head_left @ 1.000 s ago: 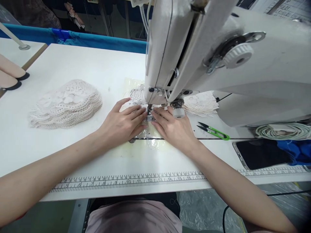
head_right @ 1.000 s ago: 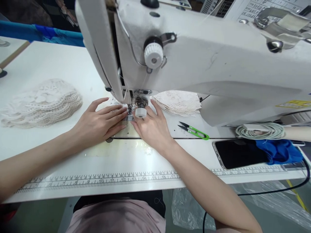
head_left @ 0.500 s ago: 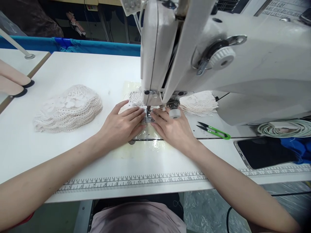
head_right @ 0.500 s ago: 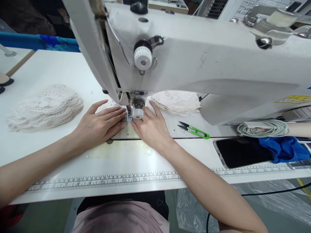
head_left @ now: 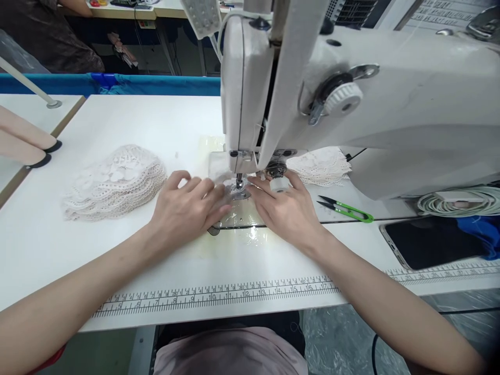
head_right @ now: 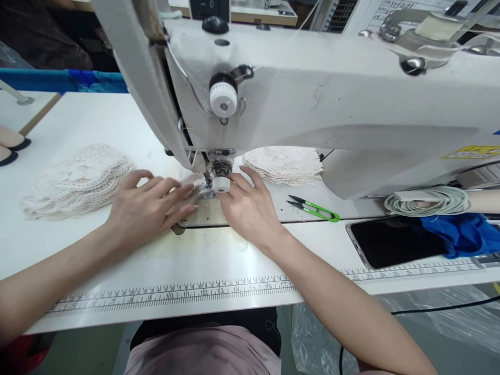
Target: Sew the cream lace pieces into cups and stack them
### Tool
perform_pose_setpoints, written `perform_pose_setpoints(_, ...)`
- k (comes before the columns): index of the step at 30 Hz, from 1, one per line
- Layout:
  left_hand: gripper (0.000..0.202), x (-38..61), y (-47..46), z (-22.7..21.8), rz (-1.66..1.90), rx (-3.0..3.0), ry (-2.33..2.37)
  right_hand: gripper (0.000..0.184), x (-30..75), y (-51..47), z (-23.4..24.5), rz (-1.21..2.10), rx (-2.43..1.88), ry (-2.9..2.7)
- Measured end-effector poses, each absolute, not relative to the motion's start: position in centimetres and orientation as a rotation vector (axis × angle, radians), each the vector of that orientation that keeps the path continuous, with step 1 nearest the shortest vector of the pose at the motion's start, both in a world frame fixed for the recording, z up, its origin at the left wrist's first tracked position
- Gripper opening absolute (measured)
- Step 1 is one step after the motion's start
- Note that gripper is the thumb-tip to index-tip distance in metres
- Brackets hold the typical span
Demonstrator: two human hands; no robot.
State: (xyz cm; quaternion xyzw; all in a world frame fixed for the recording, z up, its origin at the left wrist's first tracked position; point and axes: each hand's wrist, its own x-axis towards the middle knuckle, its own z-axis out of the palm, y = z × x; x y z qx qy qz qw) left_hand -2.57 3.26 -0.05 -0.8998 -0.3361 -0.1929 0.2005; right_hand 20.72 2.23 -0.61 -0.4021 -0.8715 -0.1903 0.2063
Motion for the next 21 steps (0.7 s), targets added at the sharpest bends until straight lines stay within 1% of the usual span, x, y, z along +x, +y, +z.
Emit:
perform_pose_setpoints(3, 0.016, -2.6, 2.9, 0.6, -0.677, -2.496, -0.82, 0.028, 20.5, 1.6, -0.2, -0.535, -1.073, -2.378)
perform_pose_setpoints(5, 0.013, -2.6, 3.1, 0.6, -0.714, -2.55, -0.8, 0.027, 20.1, 1.2, -0.2, -0.46, -1.039, -2.395)
perform_pose_setpoints(10, 0.031, -2.5, 3.7, -0.4, -0.657, -2.786, -0.795, 0.03, 19.4, 0.6, -0.6, -0.254, -1.042, -2.47)
perform_pose_setpoints(12, 0.033, -2.4, 3.7, -0.6, -0.655, -2.803, -0.823, 0.028, 19.4, 0.6, -0.8, -0.235, -1.119, -2.484)
perform_pose_setpoints(16, 0.029, -2.1, 3.3, -0.7, -0.57, -2.765, -0.867, 0.023, 19.6, 0.9, -0.9, -0.247, -1.257, -2.512)
perform_pose_setpoints(21, 0.032, -1.6, 2.7, -0.5, -0.512, -2.75, -0.861, 0.022, 19.8, 1.4, -1.0, -0.345, -1.262, -2.49)
